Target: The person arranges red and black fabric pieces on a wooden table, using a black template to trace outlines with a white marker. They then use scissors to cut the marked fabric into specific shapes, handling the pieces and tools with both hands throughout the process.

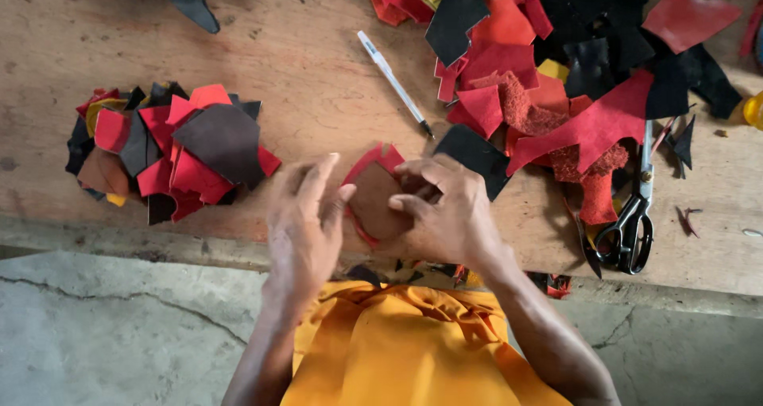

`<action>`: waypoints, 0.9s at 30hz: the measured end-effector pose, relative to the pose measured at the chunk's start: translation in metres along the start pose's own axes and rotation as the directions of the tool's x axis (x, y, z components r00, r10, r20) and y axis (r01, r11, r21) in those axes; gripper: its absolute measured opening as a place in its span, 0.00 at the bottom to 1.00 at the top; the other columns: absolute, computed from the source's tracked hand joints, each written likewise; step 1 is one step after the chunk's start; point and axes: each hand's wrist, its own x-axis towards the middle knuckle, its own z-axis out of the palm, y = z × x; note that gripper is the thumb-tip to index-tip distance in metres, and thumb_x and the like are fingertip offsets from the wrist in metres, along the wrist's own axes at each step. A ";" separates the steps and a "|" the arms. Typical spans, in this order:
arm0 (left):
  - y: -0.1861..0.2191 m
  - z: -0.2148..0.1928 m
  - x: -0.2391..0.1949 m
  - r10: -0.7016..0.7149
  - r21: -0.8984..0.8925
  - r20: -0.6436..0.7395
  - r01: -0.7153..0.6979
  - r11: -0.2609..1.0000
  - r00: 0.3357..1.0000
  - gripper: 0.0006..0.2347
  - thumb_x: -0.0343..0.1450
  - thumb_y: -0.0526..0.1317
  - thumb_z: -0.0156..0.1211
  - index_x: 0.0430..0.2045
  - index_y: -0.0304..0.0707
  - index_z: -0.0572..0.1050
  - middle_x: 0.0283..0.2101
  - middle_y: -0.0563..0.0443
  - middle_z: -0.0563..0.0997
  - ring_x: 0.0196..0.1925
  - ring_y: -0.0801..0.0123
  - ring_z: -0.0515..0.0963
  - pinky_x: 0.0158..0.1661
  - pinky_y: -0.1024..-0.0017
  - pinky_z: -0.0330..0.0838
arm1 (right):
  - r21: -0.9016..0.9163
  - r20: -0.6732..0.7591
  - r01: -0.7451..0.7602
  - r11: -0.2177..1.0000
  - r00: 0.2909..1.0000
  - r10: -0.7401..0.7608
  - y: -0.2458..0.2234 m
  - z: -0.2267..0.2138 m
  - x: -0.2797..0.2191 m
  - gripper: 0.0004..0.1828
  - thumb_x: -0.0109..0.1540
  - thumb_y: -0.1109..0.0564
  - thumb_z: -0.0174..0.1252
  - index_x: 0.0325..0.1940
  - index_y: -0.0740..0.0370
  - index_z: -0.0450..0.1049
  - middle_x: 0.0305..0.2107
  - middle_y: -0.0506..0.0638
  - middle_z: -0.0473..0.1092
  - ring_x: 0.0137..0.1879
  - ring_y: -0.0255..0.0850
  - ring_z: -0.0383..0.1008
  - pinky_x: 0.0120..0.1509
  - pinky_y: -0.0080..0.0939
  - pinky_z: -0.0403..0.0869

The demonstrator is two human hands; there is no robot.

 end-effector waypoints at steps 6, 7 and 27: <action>-0.018 -0.009 -0.013 0.054 0.023 0.050 -0.055 0.998 0.997 0.18 0.61 0.34 0.74 0.45 0.38 0.80 0.45 0.45 0.77 0.48 0.52 0.74 0.49 0.60 0.70 | -0.246 0.045 0.330 0.912 0.943 -0.329 0.005 -0.007 -0.011 0.29 0.52 0.52 0.74 0.57 0.60 0.78 0.50 0.55 0.72 0.48 0.49 0.75 0.51 0.44 0.76; -0.019 -0.008 -0.014 0.064 0.013 0.034 -0.065 0.998 0.997 0.18 0.61 0.34 0.75 0.44 0.39 0.81 0.44 0.47 0.76 0.48 0.54 0.74 0.48 0.61 0.70 | -0.272 0.105 0.420 0.866 0.907 -0.408 0.006 -0.010 -0.011 0.34 0.48 0.49 0.75 0.56 0.60 0.78 0.50 0.57 0.71 0.50 0.52 0.72 0.55 0.48 0.75; -0.023 -0.003 -0.014 0.149 0.044 0.038 -0.150 0.988 0.988 0.14 0.66 0.32 0.73 0.44 0.42 0.84 0.42 0.51 0.77 0.43 0.60 0.73 0.48 0.64 0.70 | -0.254 0.070 0.417 0.872 0.908 -0.414 0.023 -0.010 -0.011 0.28 0.56 0.52 0.73 0.60 0.57 0.77 0.56 0.51 0.71 0.58 0.49 0.72 0.63 0.46 0.73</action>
